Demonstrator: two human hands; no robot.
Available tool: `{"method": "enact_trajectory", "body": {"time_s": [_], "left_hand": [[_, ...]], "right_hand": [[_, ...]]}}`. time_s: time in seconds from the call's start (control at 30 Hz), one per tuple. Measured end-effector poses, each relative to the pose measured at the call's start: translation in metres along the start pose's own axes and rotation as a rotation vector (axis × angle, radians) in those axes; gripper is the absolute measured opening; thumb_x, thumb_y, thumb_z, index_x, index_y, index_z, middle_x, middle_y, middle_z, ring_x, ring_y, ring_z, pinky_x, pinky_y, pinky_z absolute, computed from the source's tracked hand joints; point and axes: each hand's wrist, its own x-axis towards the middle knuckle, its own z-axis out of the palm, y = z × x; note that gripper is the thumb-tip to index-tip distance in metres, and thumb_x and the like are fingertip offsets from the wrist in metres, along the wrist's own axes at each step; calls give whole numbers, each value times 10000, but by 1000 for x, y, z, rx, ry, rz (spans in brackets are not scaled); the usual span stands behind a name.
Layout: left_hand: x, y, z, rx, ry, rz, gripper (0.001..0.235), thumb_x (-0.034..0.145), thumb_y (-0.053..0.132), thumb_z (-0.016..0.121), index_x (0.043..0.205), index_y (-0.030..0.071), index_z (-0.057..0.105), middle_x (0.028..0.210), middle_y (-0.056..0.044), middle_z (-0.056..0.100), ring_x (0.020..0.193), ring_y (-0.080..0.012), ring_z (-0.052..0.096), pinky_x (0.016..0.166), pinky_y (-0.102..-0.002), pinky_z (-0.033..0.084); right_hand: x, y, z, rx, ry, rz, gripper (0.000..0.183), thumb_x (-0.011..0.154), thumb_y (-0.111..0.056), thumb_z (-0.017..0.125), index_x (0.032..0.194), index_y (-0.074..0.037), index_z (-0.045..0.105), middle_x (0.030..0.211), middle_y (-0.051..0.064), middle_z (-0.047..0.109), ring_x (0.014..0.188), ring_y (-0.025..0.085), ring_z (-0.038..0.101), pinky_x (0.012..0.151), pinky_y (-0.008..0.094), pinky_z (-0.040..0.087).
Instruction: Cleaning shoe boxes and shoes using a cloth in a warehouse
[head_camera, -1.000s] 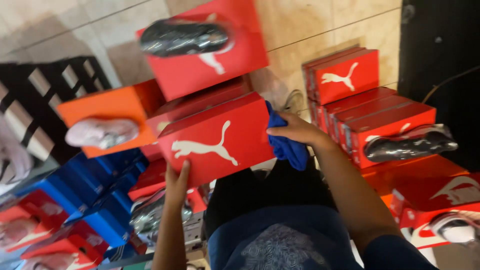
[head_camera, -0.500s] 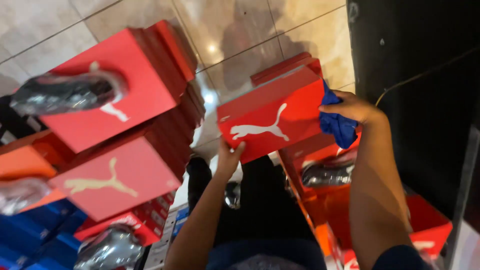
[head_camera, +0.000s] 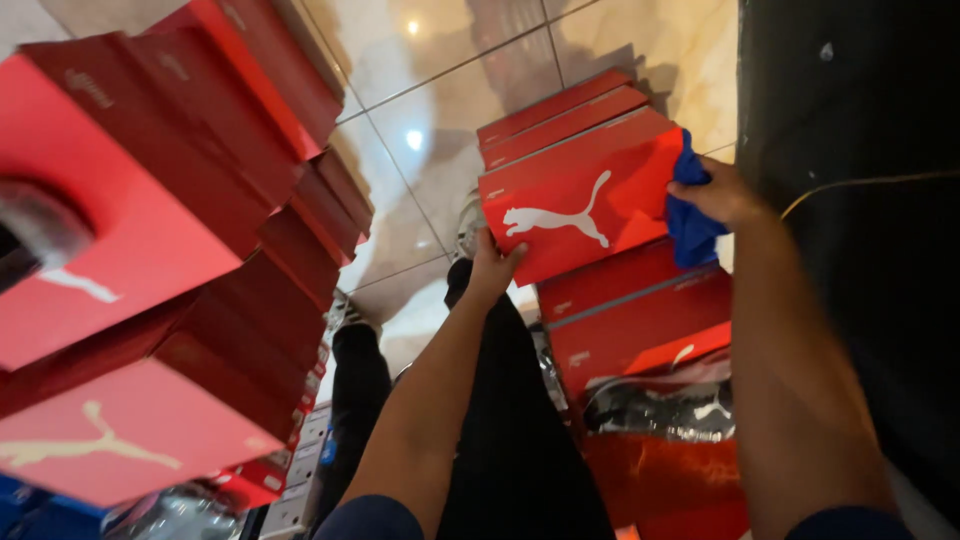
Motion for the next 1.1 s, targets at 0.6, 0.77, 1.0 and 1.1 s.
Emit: {"method": "enact_trajectory", "body": {"time_s": [0.6,0.77,1.0,1.1], "left_hand": [[30,-44,22,-22,-9,17,779,917,165,793,1528,18,334,1506,-320,439,1419,-490,422,1169,-576,382],[-39,59,-2,351,-12,-145,926,931,459,688,1614,45,218,1596,-361,297,1467,-488,333,1236,-541,304],[-206,46,-107,486,-53,-203,483,986,597,555,1257,212,665,1184,-140,742,1144,-394,679,1015,-525,536],[-291,-9,-174,434,72,-248,273,940,464,641,1119,298,761,1125,12,780,1103,-275,714,944,-424,573]], "right_hand": [[31,39,12,-253,197,120,588,823,-517,819,1357,-324,665,1254,118,696,1198,349,628,958,488,522],[-48,-71,7,-377,392,143,473,896,-555,754,1275,-281,684,1142,111,733,1094,342,685,884,508,561],[-289,-316,97,-682,-797,87,614,864,-427,639,1309,-12,719,1323,285,697,1267,427,636,1093,493,492],[-306,-277,210,-889,-1146,-121,662,773,-521,791,1287,-109,724,1287,213,701,1234,381,640,1048,456,524]]}}
